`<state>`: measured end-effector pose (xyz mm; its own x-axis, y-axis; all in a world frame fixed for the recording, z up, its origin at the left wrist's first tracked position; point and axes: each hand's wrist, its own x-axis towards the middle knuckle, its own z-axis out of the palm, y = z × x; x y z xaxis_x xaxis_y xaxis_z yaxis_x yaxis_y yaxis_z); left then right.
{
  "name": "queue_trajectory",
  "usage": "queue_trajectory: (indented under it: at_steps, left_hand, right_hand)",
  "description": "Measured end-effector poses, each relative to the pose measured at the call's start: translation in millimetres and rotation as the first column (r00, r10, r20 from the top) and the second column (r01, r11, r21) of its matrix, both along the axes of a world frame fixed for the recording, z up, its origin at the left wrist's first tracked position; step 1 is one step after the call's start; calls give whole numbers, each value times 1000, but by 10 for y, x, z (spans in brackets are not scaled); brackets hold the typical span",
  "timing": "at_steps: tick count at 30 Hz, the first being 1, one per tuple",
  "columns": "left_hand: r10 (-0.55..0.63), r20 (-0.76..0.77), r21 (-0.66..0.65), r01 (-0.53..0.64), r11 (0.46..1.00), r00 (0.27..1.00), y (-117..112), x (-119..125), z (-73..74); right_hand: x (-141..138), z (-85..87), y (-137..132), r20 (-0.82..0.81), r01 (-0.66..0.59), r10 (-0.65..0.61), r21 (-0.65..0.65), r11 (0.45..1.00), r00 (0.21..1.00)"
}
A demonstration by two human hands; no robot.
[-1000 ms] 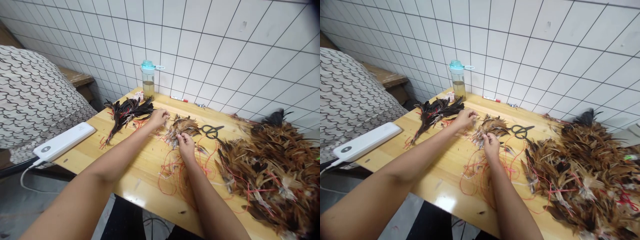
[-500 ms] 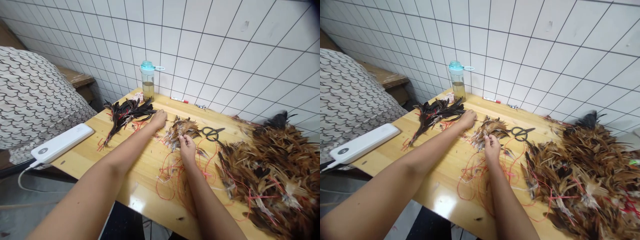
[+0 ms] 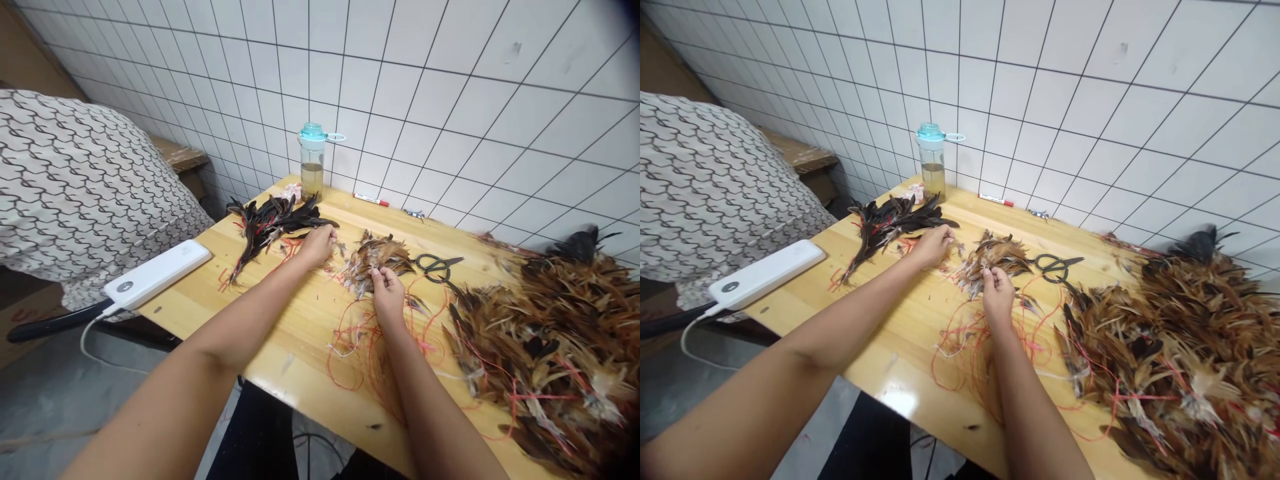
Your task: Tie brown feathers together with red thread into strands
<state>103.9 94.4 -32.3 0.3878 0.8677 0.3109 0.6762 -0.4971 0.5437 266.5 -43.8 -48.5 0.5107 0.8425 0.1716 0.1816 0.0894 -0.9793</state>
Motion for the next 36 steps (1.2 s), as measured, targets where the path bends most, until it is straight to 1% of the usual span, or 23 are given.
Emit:
queue_trajectory:
  at_steps: [4, 6, 8, 10, 13, 16, 19, 22, 26, 27, 28, 29, 30, 31, 32, 33, 34, 35, 36]
  left_hand:
    - [-27, -147, -28, 23, 999, 989, -46, 14, -14]
    - [-36, -228, -38, 28, 999, 973, -84, 19, 8]
    - [-24, -296, -21, 18, 1000, 955, -133, 35, 49]
    - [16, -353, -13, -22, 1000, 935, -187, 74, 107]
    - [90, -413, -40, -116, 992, 906, -265, 185, 197]
    - [132, -426, -54, -171, 984, 895, -313, 324, 247]
    - [130, -419, -53, -167, 984, 899, -311, 403, 227]
    - [79, -364, -69, -111, 991, 928, -267, 369, 160]
    - [36, -290, -61, -56, 997, 956, -213, 225, 106]
    - [25, -242, -65, -42, 997, 970, -216, 191, 110]
    - [6, -155, -90, -20, 996, 988, -229, 162, 120]
    - [-19, -30, -142, 14, 990, 999, -257, 142, 136]
    - [-38, 131, -216, 66, 974, 991, -300, 130, 154]
    - [-46, 309, -303, 144, 942, 950, -358, 129, 172]
    - [-32, 465, -386, 235, 892, 885, -429, 137, 188]
    - [-2, 595, -439, 327, 837, 803, -509, 156, 200]
    - [21, 681, -476, 420, 773, 732, -594, 184, 206]
    - [54, 735, -491, 476, 729, 675, -677, 220, 207]
    - [82, 764, -499, 507, 703, 639, -753, 261, 203]
  right_hand:
    - [0, -15, 5, 5, -17, 17, -15, 1000, 1000]
    - [0, -25, 6, 23, -22, 23, -22, 1000, 999]
    - [1, -40, 7, 53, -24, 25, -20, 1000, 998]
    - [1, -59, 9, 84, -26, 27, -13, 1000, 996]
    - [2, -88, 15, 118, -33, 35, -17, 999, 992]
    - [5, -105, 22, 131, -36, 38, -20, 999, 991]
    - [7, -106, 21, 136, -34, 35, -15, 999, 990]
    - [6, -103, 14, 140, -37, 38, -10, 999, 989]
    - [1, -106, 9, 135, -36, 35, 3, 999, 990]
    - [1, -106, 9, 135, -33, 32, 3, 999, 990]
    - [1, -105, 9, 133, -29, 29, 1, 1000, 991]
    - [1, -102, 9, 132, -26, 26, -1, 1000, 991]
    - [0, -98, 8, 130, -21, 21, -3, 1000, 991]
    - [0, -92, 6, 129, -17, 17, -4, 1000, 992]
    - [-1, -86, 4, 129, -15, 15, -4, 1000, 992]
    - [-2, -81, 2, 128, -16, 16, -5, 1000, 992]
    - [-4, -77, 0, 127, -19, 19, -3, 1000, 992]
    - [-4, -74, 0, 126, -24, 24, 0, 1000, 992]
    - [-4, -75, 1, 127, -31, 30, 5, 1000, 991]
